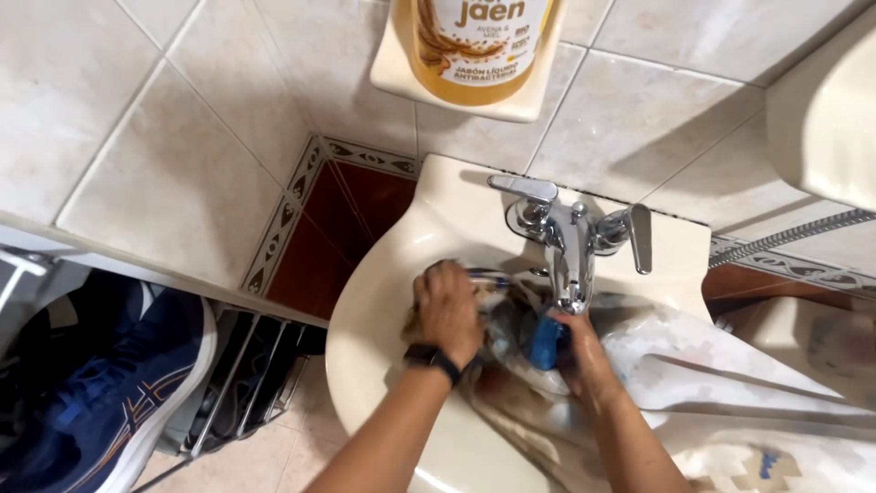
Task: Hand washing a patterned shower curtain in a bathroom sink using liquid soap and a sponge.
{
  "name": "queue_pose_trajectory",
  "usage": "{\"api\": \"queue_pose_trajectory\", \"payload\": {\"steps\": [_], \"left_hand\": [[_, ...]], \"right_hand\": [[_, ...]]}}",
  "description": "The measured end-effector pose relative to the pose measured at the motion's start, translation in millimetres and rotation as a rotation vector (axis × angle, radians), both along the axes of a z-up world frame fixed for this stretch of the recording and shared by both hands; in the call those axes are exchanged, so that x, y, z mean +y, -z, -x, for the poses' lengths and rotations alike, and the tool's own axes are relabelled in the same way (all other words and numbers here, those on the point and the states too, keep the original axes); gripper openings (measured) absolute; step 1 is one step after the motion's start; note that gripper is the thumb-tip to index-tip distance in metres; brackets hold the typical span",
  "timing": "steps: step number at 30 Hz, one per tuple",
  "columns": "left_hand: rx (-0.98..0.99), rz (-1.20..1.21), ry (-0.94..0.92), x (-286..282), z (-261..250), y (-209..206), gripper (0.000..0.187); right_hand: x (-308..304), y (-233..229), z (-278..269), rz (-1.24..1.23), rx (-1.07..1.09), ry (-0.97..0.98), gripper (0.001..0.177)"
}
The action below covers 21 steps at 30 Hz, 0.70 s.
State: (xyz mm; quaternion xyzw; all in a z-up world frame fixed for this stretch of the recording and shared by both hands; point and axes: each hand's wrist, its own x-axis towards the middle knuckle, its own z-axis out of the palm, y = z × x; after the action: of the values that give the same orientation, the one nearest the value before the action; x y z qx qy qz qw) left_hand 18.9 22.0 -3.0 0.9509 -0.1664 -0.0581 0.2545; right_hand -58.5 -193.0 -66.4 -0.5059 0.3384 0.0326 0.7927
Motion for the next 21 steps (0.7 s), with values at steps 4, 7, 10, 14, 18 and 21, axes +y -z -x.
{"api": "queue_pose_trajectory", "payload": {"steps": [4,7,10,14,18,21], "left_hand": [[0.042,-0.152,-0.223,10,20,51,0.093],[0.959,0.892,-0.483,-11,26,91,0.06],[0.941,1.156,-0.455,-56,56,64,0.057],[1.117,1.501,-0.377,-57,68,111,0.053],[1.488,1.76,-0.411,-49,86,69,0.052],[1.527,1.714,-0.399,-42,85,51,0.051]], "right_hand": [[-8,26,8,-0.311,0.039,0.041,0.047],[20,25,2,-0.24,0.114,0.086,0.048],[51,31,-2,-0.307,0.007,0.059,0.043],[95,-21,8,0.105,0.172,0.119,0.041],[74,-11,5,1.163,-0.253,-0.118,0.041],[65,-6,-1,1.009,0.095,-0.07,0.045]]}}
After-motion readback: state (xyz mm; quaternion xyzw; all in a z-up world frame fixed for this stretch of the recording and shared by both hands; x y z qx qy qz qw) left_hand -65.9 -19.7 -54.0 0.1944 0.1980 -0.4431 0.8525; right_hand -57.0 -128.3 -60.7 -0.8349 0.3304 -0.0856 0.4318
